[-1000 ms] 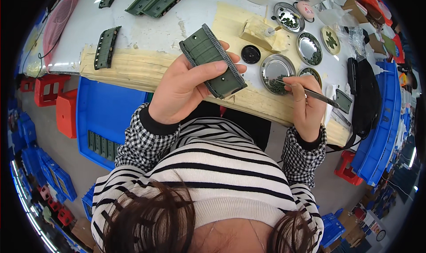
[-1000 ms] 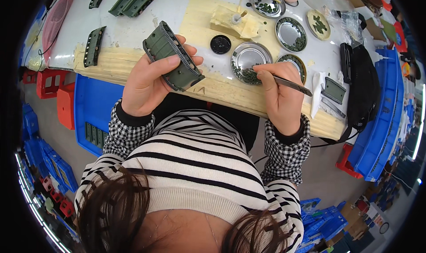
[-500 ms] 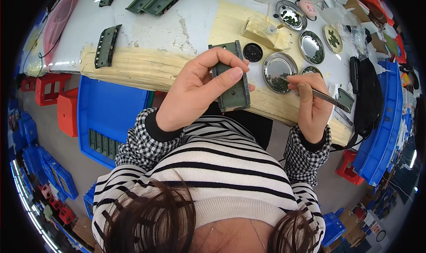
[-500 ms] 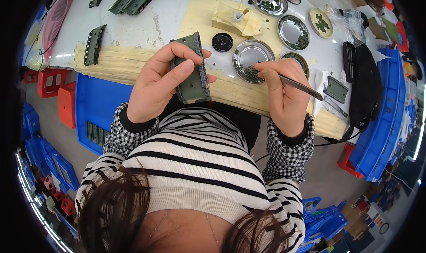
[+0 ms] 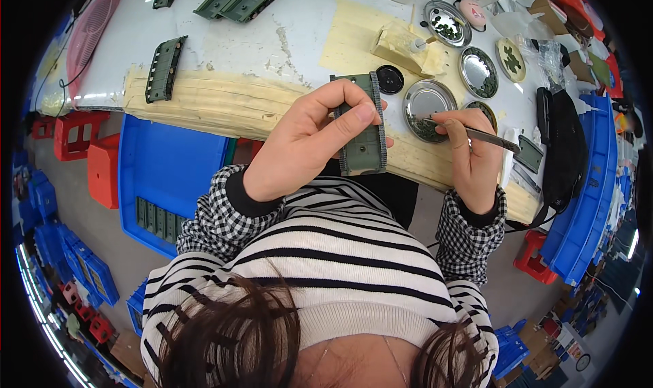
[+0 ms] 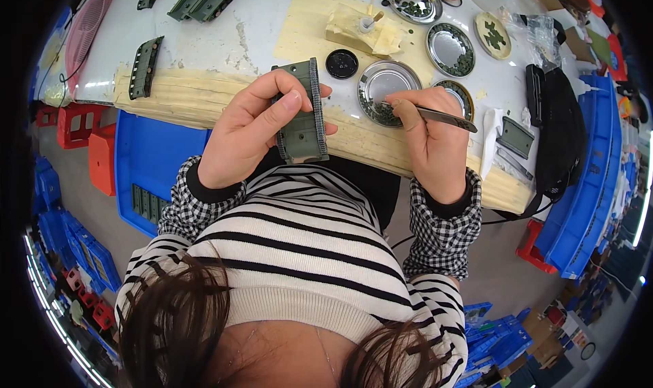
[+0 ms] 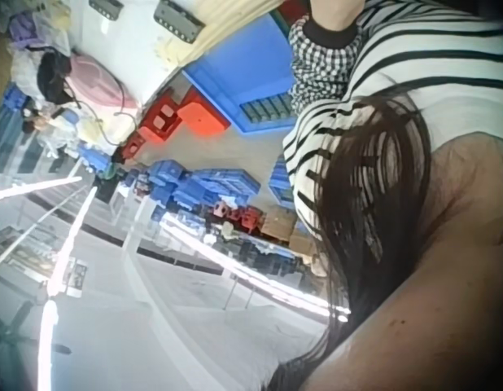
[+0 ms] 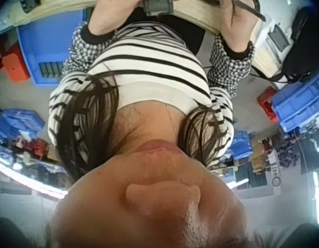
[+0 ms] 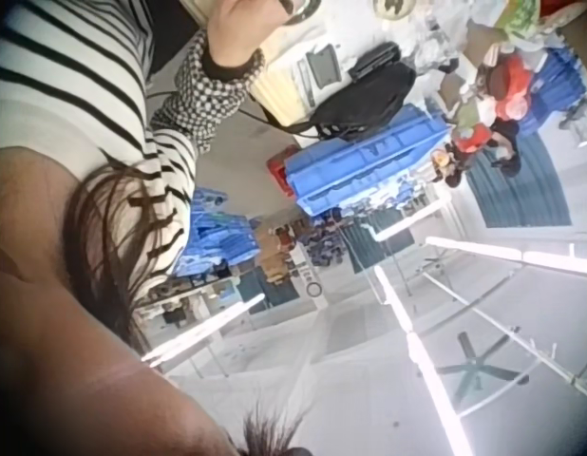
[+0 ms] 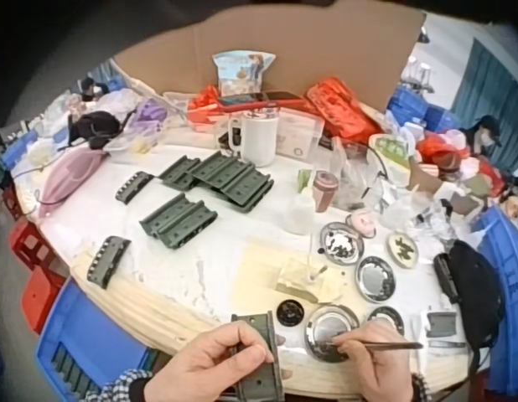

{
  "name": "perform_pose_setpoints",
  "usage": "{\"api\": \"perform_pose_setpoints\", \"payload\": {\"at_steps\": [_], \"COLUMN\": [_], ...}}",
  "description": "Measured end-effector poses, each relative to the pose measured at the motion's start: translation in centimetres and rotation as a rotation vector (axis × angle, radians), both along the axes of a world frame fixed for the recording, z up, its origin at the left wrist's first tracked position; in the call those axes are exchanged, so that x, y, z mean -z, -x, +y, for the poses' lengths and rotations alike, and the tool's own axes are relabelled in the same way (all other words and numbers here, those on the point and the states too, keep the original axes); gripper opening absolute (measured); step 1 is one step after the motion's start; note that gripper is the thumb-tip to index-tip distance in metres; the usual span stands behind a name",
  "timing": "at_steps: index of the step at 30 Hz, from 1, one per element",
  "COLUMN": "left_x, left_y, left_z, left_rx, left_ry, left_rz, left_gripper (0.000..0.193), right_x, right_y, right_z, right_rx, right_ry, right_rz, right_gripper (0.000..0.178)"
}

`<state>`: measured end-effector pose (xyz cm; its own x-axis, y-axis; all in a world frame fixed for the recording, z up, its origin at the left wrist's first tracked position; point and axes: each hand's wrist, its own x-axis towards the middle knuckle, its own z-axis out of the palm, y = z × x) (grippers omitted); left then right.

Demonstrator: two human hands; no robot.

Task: Assembling small plastic components onto a toy tank chassis using an applicator tool.

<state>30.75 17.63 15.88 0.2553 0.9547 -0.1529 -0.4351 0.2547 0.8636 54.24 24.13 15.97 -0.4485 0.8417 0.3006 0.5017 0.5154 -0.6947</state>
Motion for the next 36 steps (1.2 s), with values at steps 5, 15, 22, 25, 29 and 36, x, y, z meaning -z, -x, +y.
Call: {"api": "perform_pose_setpoints", "payload": {"at_steps": [5,15,22,25,29,36], "left_x": [-0.1,-0.2,0.3,-0.1,-0.1,0.2], "left_y": [0.0,-1.1,-0.7,-0.8,-0.8,-0.7], "left_z": [0.1,0.7,0.7,0.7,0.6,0.5], "left_rx": [0.038,0.105,0.128,0.107,0.086,0.094], "left_ry": [0.019,0.088,0.112,0.134,0.153,0.128], "left_rz": [0.009,0.034,-0.157,-0.245,-0.298,-0.301], "left_gripper": [0.021,0.034,0.029,0.029,0.029,0.028], "right_x": [-0.8,-4.4,-3.6,-3.5,-2.5,-2.9], "right_y": [0.6,3.7,3.6,3.6,4.3,4.3], "right_z": [-0.4,-0.8,-1.6,-2.4,-2.2,-2.1], "right_rx": [-0.018,-0.339,-0.291,-0.259,-0.300,-0.320], "right_ry": [-0.037,-0.243,-0.130,-0.083,-0.250,-0.298], "right_rz": [0.080,0.143,0.248,0.275,0.216,0.155], "right_gripper": [0.009,0.020,0.022,0.024,0.031,0.034]}}
